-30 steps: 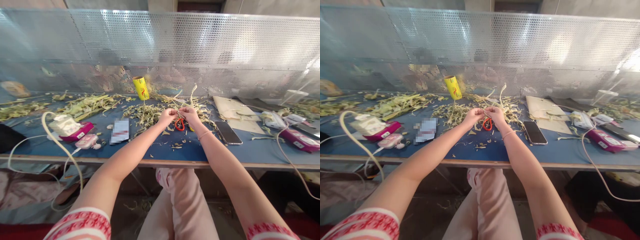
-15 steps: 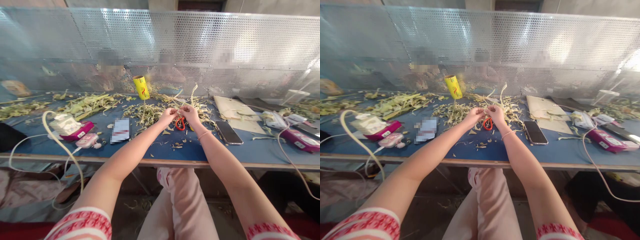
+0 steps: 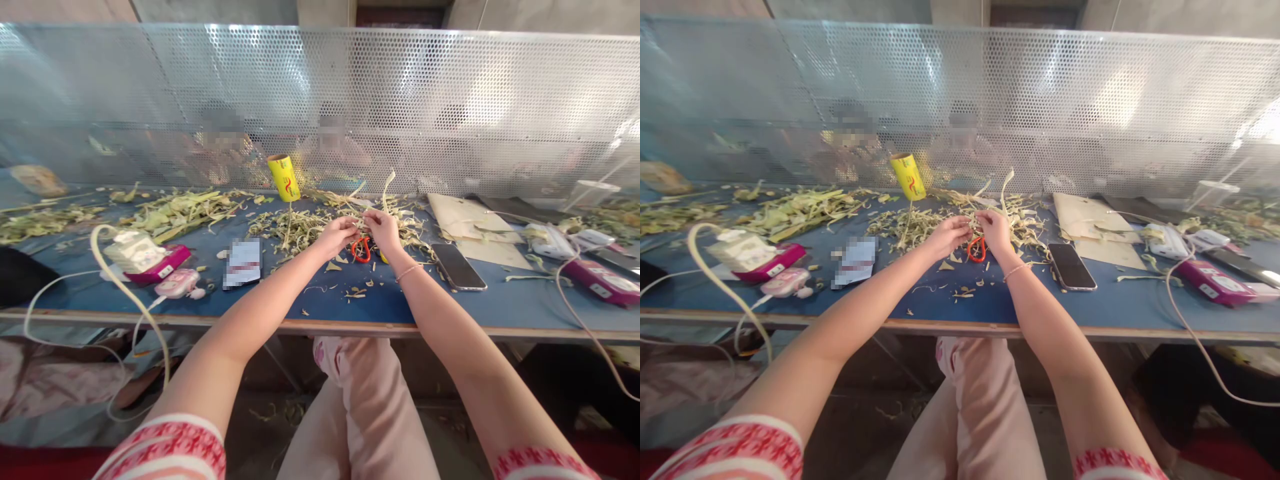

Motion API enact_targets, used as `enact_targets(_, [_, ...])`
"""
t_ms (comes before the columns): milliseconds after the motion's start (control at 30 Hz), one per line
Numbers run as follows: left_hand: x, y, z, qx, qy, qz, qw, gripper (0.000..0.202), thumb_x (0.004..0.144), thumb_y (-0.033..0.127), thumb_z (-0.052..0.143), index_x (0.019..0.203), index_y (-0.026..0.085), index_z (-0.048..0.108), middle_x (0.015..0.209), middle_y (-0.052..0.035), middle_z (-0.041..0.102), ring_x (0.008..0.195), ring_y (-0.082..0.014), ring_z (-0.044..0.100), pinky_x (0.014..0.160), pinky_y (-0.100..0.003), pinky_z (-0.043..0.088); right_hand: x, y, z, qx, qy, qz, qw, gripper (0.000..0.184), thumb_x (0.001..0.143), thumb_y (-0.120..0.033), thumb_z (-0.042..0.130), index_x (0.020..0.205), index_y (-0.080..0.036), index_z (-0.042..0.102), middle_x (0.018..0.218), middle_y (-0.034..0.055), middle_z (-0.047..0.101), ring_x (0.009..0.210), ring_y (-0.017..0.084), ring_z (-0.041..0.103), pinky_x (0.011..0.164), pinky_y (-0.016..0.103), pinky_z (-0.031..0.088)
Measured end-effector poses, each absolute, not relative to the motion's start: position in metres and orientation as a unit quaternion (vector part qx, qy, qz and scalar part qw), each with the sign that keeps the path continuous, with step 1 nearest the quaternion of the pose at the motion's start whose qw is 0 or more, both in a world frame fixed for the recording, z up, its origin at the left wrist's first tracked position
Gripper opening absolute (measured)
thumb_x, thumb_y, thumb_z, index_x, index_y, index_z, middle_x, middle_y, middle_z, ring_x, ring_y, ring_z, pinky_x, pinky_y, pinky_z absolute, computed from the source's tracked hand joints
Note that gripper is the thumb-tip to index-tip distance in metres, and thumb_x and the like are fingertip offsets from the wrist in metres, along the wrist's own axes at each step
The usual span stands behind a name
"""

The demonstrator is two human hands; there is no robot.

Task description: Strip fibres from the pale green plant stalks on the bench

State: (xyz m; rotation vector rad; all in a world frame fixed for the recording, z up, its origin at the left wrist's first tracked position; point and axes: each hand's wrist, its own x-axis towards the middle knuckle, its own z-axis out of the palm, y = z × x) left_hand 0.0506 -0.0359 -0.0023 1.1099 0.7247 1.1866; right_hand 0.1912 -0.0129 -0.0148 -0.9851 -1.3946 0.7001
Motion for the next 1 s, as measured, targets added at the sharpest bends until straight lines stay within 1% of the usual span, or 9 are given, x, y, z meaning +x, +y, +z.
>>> enact_targets(133, [0.05, -0.037, -0.002, 0.478, 0.278, 0.522, 0.649, 0.025, 0.073, -0.004, 0.058, 0.089, 0.015, 0.053, 0.064, 0.0046, 0.058, 0.062, -0.0068, 0.061, 0.075, -0.025, 0.05, 0.192, -0.018, -0.01, -0.456, -0.651, 0.16, 0.585, 0.019, 0.078, -0.02, 0.055, 0.086, -0.017, 0.071, 0.092, 0.0067, 0.071, 0.086, 0.02, 0.065, 0.085, 0.038, 0.053])
enact_targets(233, [0.05, -0.039, 0.0, 0.464, 0.274, 0.523, 0.66, 0.024, 0.072, -0.003, 0.058, 0.086, 0.015, 0.053, 0.063, 0.0046, 0.058, 0.062, -0.0073, 0.062, 0.073, -0.024, 0.05, 0.192, -0.022, -0.007, -0.46, -0.669, 0.114, 0.573, 0.018, 0.08, -0.018, 0.054, 0.086, -0.017, 0.071, 0.094, 0.008, 0.07, 0.088, 0.02, 0.064, 0.087, 0.038, 0.05])
enact_targets(367, [0.054, -0.042, 0.004, 0.437, 0.291, 0.517, 0.676, 0.009, 0.081, 0.009, 0.058, 0.078, 0.016, 0.052, 0.063, 0.0026, 0.057, 0.06, -0.0074, 0.06, 0.069, -0.023, 0.05, 0.19, -0.024, -0.007, -0.442, -0.69, 0.083, 0.568, 0.017, 0.082, -0.019, 0.054, 0.087, -0.019, 0.07, 0.093, 0.0085, 0.069, 0.09, 0.021, 0.062, 0.088, 0.038, 0.048])
enact_targets(433, [0.058, -0.044, 0.005, 0.427, 0.309, 0.529, 0.666, 0.012, 0.086, 0.017, 0.057, 0.076, 0.017, 0.05, 0.061, 0.0035, 0.054, 0.057, -0.007, 0.058, 0.065, -0.022, 0.049, 0.187, -0.024, -0.007, -0.434, -0.7, 0.065, 0.563, 0.018, 0.083, -0.018, 0.053, 0.088, -0.02, 0.07, 0.091, 0.0083, 0.068, 0.091, 0.021, 0.061, 0.089, 0.038, 0.047])
enact_targets(600, [0.066, -0.044, 0.0, 0.477, 0.373, 0.559, 0.566, 0.019, 0.093, 0.021, 0.046, 0.074, 0.018, 0.044, 0.055, 0.0058, 0.045, 0.05, -0.0072, 0.051, 0.057, -0.022, 0.044, 0.18, -0.03, -0.008, -0.413, -0.725, 0.042, 0.55, 0.02, 0.085, -0.016, 0.05, 0.091, -0.02, 0.07, 0.092, 0.0088, 0.068, 0.094, 0.021, 0.06, 0.092, 0.039, 0.046])
enact_targets(767, [0.066, -0.038, -0.01, 0.567, 0.435, 0.576, 0.398, 0.021, 0.094, 0.026, 0.043, 0.074, 0.02, 0.044, 0.054, 0.0055, 0.043, 0.048, -0.0086, 0.044, 0.056, -0.024, 0.039, 0.173, -0.034, -0.01, -0.388, -0.728, 0.044, 0.563, 0.022, 0.087, -0.018, 0.048, 0.094, -0.019, 0.069, 0.096, 0.0101, 0.067, 0.095, 0.021, 0.06, 0.09, 0.038, 0.047])
enact_targets(867, [0.065, -0.038, -0.012, 0.583, 0.452, 0.594, 0.32, 0.021, 0.093, 0.026, 0.045, 0.074, 0.02, 0.042, 0.058, 0.0043, 0.046, 0.052, -0.0088, 0.045, 0.058, -0.024, 0.036, 0.169, -0.035, -0.011, -0.379, -0.724, 0.045, 0.574, 0.023, 0.088, -0.018, 0.047, 0.096, -0.018, 0.068, 0.099, 0.0117, 0.066, 0.096, 0.021, 0.061, 0.091, 0.038, 0.048])
enact_targets(933, [0.064, -0.038, -0.012, 0.577, 0.449, 0.602, 0.322, 0.018, 0.093, 0.026, 0.046, 0.076, 0.02, 0.044, 0.062, 0.003, 0.049, 0.057, -0.0099, 0.049, 0.06, -0.024, 0.037, 0.166, -0.036, -0.012, -0.378, -0.719, 0.048, 0.58, 0.023, 0.088, -0.019, 0.047, 0.097, -0.019, 0.068, 0.1, 0.0112, 0.066, 0.097, 0.021, 0.06, 0.091, 0.038, 0.048])
enact_targets(1000, [0.063, -0.038, -0.011, 0.57, 0.433, 0.594, 0.367, 0.015, 0.093, 0.026, 0.047, 0.079, 0.02, 0.046, 0.063, 0.0025, 0.05, 0.062, -0.011, 0.052, 0.063, -0.024, 0.039, 0.165, -0.037, -0.012, -0.378, -0.716, 0.06, 0.583, 0.022, 0.087, -0.02, 0.049, 0.097, -0.021, 0.068, 0.1, 0.0101, 0.066, 0.098, 0.021, 0.06, 0.091, 0.039, 0.048])
